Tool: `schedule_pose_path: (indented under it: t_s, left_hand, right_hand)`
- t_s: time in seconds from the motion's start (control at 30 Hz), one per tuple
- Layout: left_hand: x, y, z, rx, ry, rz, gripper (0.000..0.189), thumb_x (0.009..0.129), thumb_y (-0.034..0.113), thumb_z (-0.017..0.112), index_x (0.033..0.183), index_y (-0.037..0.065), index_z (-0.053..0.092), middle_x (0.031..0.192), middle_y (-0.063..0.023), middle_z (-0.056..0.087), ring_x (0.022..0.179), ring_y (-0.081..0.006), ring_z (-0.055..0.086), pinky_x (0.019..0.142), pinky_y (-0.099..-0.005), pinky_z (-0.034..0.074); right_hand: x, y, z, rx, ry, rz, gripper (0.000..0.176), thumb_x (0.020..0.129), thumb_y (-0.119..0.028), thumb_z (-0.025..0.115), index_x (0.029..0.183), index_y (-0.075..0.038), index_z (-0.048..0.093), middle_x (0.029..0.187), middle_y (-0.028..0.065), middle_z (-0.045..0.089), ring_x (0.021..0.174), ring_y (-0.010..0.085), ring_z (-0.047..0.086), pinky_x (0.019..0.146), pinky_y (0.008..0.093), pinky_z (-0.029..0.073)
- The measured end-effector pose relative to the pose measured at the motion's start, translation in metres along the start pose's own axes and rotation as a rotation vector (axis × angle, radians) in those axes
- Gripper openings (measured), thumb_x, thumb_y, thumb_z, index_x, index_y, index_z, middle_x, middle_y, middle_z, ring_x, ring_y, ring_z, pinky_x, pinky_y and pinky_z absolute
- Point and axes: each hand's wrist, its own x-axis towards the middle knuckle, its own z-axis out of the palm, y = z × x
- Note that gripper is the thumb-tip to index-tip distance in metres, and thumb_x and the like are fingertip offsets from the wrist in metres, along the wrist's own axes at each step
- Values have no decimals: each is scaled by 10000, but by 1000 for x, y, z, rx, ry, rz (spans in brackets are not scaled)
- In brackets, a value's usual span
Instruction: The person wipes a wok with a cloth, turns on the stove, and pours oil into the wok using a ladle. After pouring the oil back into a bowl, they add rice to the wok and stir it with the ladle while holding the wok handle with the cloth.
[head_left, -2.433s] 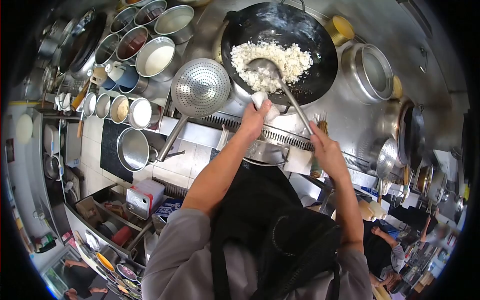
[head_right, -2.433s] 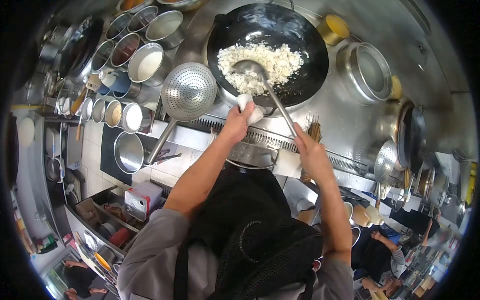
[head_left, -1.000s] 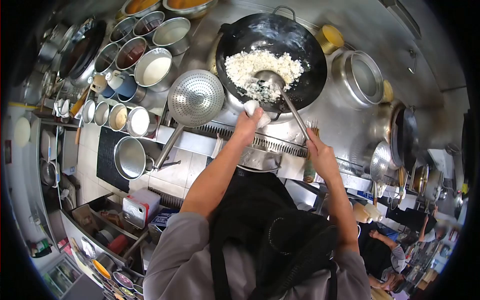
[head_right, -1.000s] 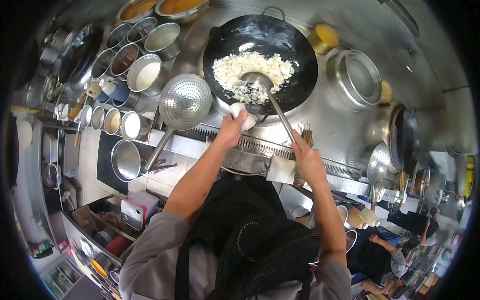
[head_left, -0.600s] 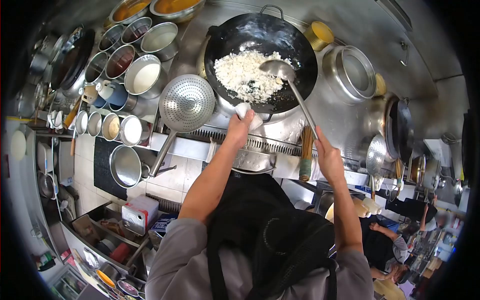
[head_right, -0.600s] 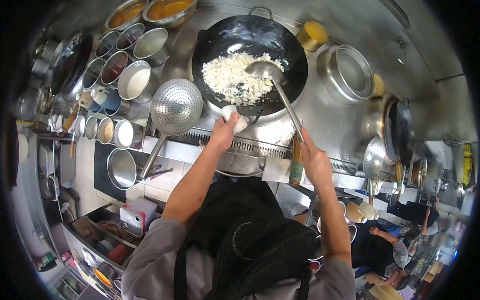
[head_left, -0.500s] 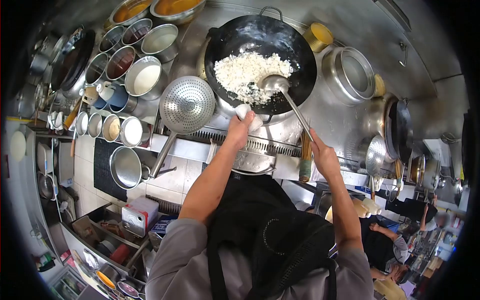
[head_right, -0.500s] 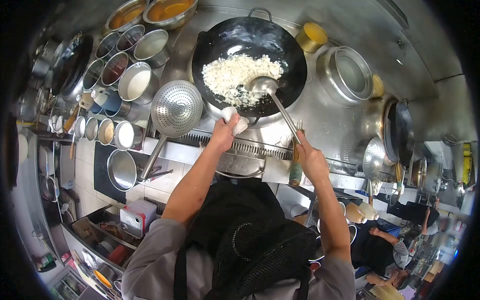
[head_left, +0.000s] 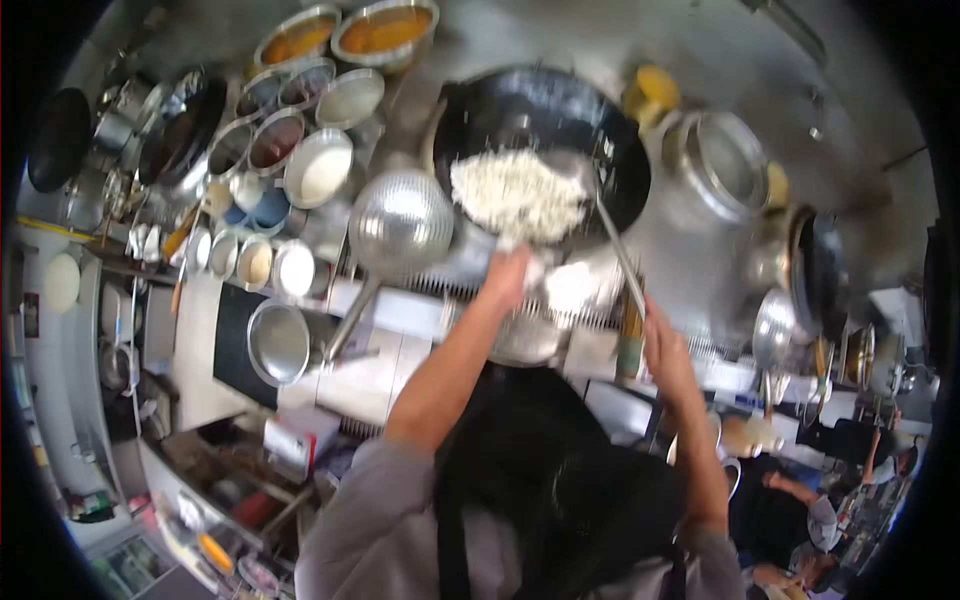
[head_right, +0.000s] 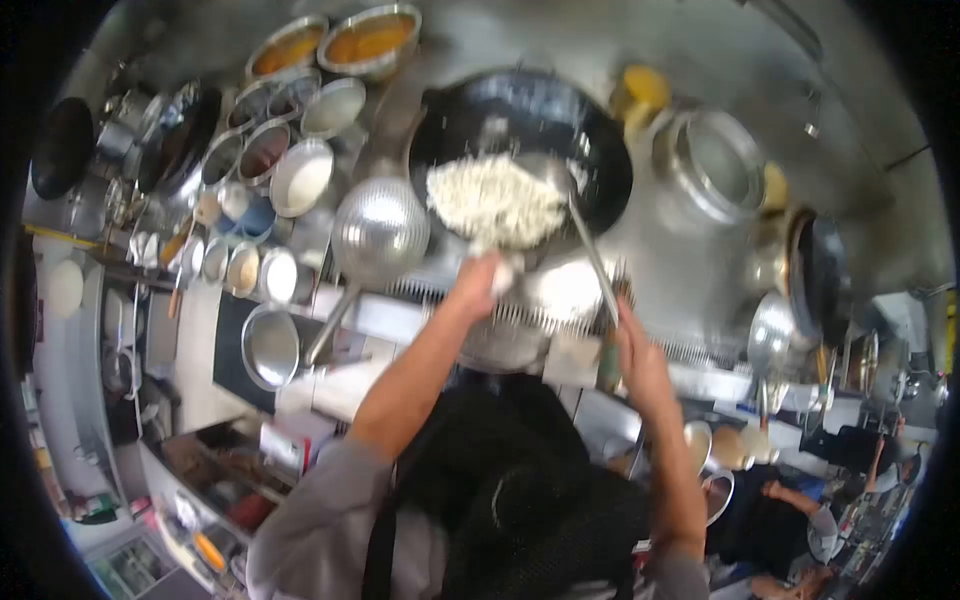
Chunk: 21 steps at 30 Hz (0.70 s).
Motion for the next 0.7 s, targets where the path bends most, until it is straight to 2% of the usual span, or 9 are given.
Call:
schedule_pose_path:
  t_s: [0.03, 0.07, 0.13, 0.23, 0.37, 0.5, 0.57, 0.63, 0.7]
  left_hand:
    - [-13, 11, 6, 31, -21, 21, 191, 950, 110, 530, 1078, -29, 558, 971, -133, 645, 808, -238, 663, 683, -372, 553]
    - [-31, 7, 7, -19, -6, 53, 200, 956, 108, 522, 1100, -27, 554, 999, -138, 647, 843, -244, 666, 715, -372, 554]
    - [-111, -11, -1, -57, 18, 49, 224, 961, 94, 507, 1146, -26, 544, 1037, -146, 648, 904, -252, 669, 767, -372, 554]
    - [-191, 10, 24, -33, 68, 42, 263, 961, 70, 487, 1203, -21, 535, 1059, -149, 649, 945, -260, 675, 781, -372, 561]
    - [-119, 24, 37, 44, 85, -55, 157, 953, 144, 522, 1035, 13, 548, 858, -124, 648, 638, -232, 628, 502, -365, 503]
    - [-100, -65, -16, 104, -36, 137, 176, 951, 129, 540, 1117, 75, 523, 980, -56, 605, 853, -158, 614, 681, -320, 529]
    - [-140, -75, -45, 141, -15, 10, 308, 946, 78, 533, 1249, 84, 479, 1089, -61, 586, 979, -164, 591, 809, -314, 520]
    - [-176, -47, -16, 86, -77, 183, 362, 946, 79, 535, 1298, 75, 453, 1145, -90, 593, 1010, -178, 595, 826, -332, 522]
    - [-173, -9, 15, 191, 87, 10, 338, 928, 114, 558, 1249, 30, 498, 1140, -110, 608, 1006, -196, 607, 810, -356, 519]
  right_hand:
    - [-11, -7, -2, 90, -151, 175, 439, 1009, -203, 509, 1436, -110, 467, 787, 245, 623, 648, 335, 588, 674, 405, 491]
    - [-17, 7, -9, 178, -171, 96, 444, 1008, -193, 520, 1442, -119, 465, 713, 157, 589, 585, 235, 494, 620, 366, 470]
    - [-40, -30, -73, 152, -439, 271, 445, 1011, -207, 518, 1451, -153, 466, 659, 102, 541, 569, 158, 462, 588, 334, 451]
    - [-60, -29, -139, -17, -776, 129, 450, 1014, -238, 513, 1457, -181, 461, 758, 121, 653, 653, 234, 633, 685, 360, 512]
    - [-5, -20, -91, -193, -535, -79, 456, 1000, -284, 516, 1450, -241, 455, 885, 249, 667, 788, 453, 642, 752, 467, 515]
    - [27, 27, 12, -325, -215, -172, 474, 992, -277, 530, 1456, -250, 434, 770, 285, 629, 741, 484, 615, 659, 522, 491]
    - [16, 25, 24, -170, -55, -142, 470, 992, -277, 531, 1453, -260, 439, 728, 288, 616, 689, 491, 600, 625, 549, 475]
    - [-6, 25, 4, -80, -166, -165, 456, 995, -274, 529, 1445, -238, 458, 831, 299, 644, 779, 483, 625, 701, 523, 511]
    - [-18, 13, -19, -17, -320, -79, 453, 991, -285, 545, 1435, -226, 479, 1006, 293, 657, 949, 457, 635, 836, 475, 504]
